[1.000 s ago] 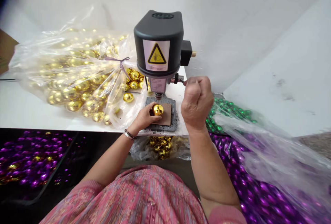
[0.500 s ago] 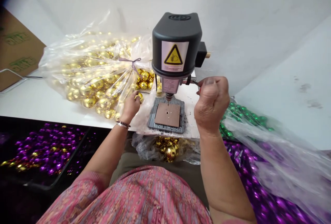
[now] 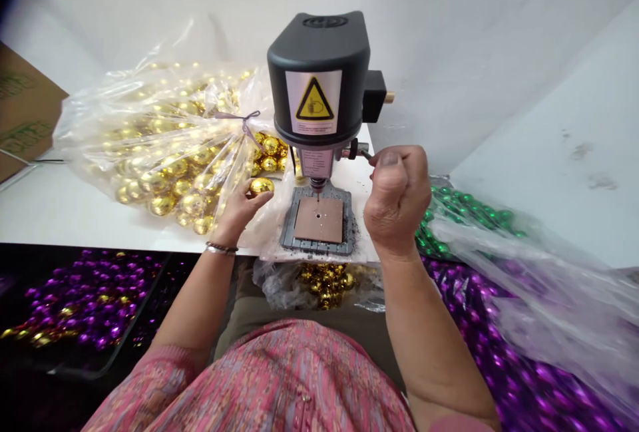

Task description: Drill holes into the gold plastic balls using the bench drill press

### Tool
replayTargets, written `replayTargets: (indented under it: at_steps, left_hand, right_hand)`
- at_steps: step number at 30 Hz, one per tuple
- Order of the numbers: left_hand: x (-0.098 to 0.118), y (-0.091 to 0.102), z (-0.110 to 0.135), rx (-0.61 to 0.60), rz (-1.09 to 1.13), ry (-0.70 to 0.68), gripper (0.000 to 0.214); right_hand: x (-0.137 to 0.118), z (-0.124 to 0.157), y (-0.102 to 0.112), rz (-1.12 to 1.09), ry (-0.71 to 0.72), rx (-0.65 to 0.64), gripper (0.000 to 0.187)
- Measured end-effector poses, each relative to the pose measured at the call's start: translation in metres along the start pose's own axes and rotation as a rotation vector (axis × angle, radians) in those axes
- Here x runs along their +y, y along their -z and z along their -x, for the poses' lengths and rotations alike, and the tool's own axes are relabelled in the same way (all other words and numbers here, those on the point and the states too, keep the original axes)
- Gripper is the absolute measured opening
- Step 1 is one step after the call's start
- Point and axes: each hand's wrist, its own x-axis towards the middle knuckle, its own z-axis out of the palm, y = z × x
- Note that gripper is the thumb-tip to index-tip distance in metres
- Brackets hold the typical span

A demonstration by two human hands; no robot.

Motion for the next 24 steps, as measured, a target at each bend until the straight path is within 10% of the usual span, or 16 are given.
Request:
replayTargets:
  at_steps: [4, 7, 24]
  left_hand:
    - [0.010, -0.002, 0.026, -0.360, 0.742, 0.096, 0.037]
    - [0.013, -0.015, 0.038, -0.515, 0.895, 0.231, 0.045]
    - [0.021, -0.064, 0.029, -0.313, 0.160, 0.044, 0.038]
  right_hand:
    - [-0.010, -0.020, -0.003, 0.072, 0.065, -0.018, 0.033]
    - [-0.018, -0.044, -0.008, 0.104, 0.057, -0.060, 0.034]
    - [-0.015, -0.105, -0.040, 0.119, -0.160, -0.161, 0.041]
